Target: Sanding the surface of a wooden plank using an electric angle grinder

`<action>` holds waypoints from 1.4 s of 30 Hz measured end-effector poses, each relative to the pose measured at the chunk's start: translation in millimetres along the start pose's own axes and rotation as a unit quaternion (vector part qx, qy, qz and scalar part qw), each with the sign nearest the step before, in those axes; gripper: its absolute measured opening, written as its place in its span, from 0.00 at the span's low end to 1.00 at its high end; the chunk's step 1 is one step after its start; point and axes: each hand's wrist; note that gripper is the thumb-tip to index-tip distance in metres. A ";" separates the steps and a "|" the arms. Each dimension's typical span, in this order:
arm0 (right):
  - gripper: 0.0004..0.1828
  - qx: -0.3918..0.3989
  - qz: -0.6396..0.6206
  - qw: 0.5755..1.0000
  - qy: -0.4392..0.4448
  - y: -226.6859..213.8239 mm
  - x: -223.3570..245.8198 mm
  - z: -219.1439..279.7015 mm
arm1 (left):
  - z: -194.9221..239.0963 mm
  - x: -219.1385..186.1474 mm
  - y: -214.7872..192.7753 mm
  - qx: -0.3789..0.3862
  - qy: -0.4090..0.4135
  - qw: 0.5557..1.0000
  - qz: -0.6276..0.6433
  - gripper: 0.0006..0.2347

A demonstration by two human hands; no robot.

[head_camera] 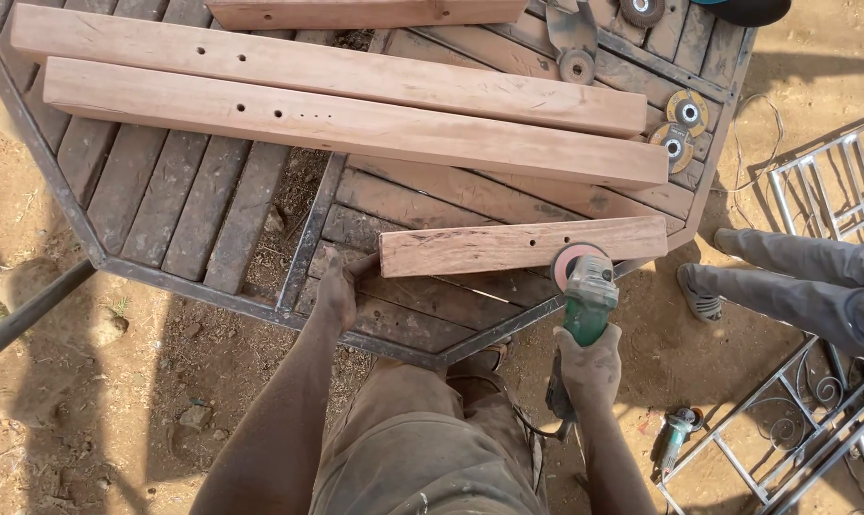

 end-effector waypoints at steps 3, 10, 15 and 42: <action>0.39 0.037 0.006 0.999 0.004 13.1 40.0 22.1 | 14.4 -7.8 21.7 -0.020 -0.003 1.000 -0.012 0.44; 0.37 0.134 0.104 0.973 -0.159 78.3 129.6 66.2 | 26.7 -13.4 37.4 -0.042 0.015 0.999 -0.021 0.42; 0.38 0.224 0.136 0.946 -0.190 65.6 167.0 100.0 | 20.0 -7.5 27.0 -0.015 0.013 1.000 -0.012 0.48; 0.38 -0.025 0.057 0.998 -0.019 -83.5 -26.9 -127.1 | 9.7 6.1 66.5 -0.131 0.107 0.948 -0.271 0.30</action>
Point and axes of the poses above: each hand's wrist, its own z-axis away from the middle knuckle, its own y-axis out of the palm, x = y × z, and after that the axes turned 11 degrees about x, right-handed
